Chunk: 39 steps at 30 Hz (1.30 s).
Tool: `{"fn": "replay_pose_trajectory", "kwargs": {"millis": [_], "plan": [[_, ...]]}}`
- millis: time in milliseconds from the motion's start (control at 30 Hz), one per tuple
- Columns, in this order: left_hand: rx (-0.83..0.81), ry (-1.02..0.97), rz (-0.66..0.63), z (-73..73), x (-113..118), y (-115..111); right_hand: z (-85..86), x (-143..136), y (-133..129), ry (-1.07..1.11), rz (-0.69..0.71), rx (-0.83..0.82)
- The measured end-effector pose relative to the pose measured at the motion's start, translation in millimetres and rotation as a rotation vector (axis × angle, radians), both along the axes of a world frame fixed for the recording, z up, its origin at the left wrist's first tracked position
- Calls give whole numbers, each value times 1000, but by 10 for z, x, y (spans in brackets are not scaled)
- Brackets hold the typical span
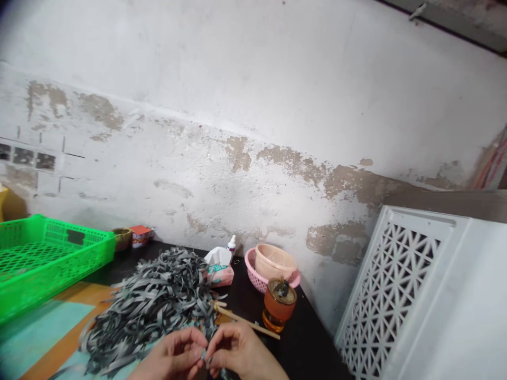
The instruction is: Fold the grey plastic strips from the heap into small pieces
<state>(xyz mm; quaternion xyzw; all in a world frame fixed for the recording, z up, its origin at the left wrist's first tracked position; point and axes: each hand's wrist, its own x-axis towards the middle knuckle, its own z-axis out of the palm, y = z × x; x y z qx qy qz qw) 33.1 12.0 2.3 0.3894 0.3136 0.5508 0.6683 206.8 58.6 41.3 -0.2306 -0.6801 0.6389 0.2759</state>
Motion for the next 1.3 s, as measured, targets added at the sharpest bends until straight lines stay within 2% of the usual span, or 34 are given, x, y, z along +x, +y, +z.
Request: {"fn": "replay_pose_trajectory", "kwargs": {"millis": [133,367,733,1067,1300], "plan": [[25,19,7,65,22,-43,-25,18,-16,-43,91,-125],[20,46,35,52,29,-47,-42,-43,-10,-57,-63,-142],[130,196,66,158,45,-79,-61,-64,-3,-73,-84,-171],[134,174,62,39,57,-49,-105,-61,38,-114,-156,-66],[95,62,54,21,95,-67,-159,-141,44,17,-126,-109]]}}
